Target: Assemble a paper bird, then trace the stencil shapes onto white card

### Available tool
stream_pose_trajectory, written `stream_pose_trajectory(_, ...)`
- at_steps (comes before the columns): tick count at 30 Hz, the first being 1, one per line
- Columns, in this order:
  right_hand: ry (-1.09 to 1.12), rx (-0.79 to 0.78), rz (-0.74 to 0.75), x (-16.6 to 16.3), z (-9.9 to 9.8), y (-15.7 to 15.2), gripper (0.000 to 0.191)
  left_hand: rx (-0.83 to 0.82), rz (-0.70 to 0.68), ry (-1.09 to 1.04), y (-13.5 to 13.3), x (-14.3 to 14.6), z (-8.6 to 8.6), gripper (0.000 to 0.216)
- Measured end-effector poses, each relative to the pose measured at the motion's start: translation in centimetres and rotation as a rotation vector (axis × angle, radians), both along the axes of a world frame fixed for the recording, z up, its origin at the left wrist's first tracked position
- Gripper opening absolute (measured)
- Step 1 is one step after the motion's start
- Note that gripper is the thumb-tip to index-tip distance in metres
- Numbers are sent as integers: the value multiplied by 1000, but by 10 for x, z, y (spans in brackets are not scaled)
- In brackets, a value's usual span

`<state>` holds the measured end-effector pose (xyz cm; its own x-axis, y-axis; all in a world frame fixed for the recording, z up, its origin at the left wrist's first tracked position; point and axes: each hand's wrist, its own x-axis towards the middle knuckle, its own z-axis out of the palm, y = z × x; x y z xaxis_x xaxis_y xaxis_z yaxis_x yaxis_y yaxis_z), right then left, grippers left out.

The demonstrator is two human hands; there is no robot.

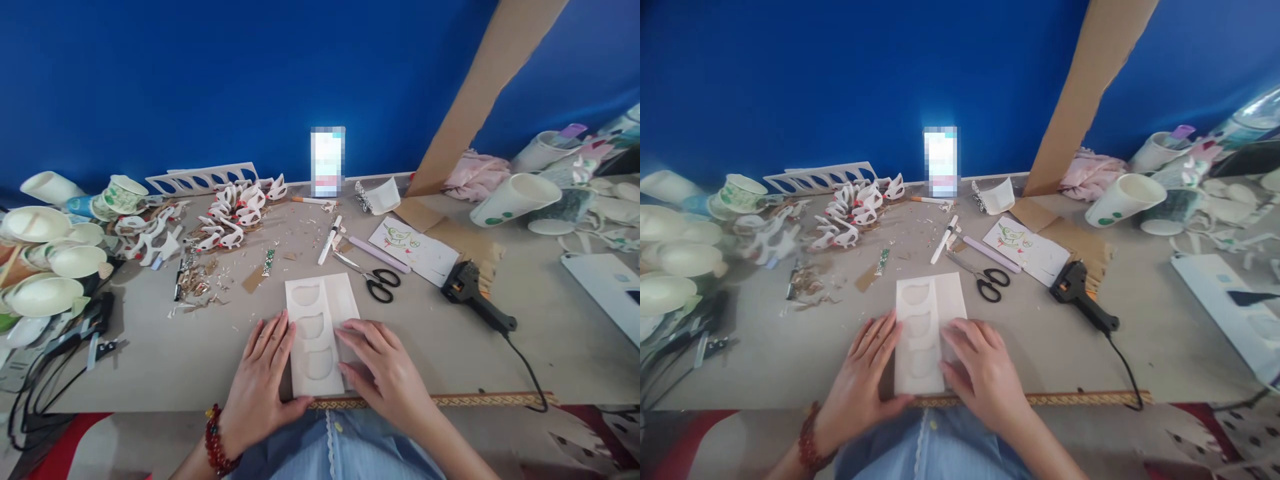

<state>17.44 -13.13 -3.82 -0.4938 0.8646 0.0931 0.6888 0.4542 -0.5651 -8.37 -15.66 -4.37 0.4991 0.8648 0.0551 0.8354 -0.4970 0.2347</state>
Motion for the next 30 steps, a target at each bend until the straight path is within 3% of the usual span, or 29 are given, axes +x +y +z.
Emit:
stream_pose_trajectory(9,41,13,-77,-7,0,-7,31,45,-13,27,0,-2,-4,97)
stream_pose_trajectory(14,127,-24,-89,-5,8,23,17,33,-7,58,0,-2,-6,99)
stream_pose_trajectory(20,62,82,-202,-23,8,70,12,61,-4,58,0,-3,-7,98)
stream_pose_trajectory(30,-38,107,-254,-35,1,70,13,79,-8,39,0,-3,-9,99)
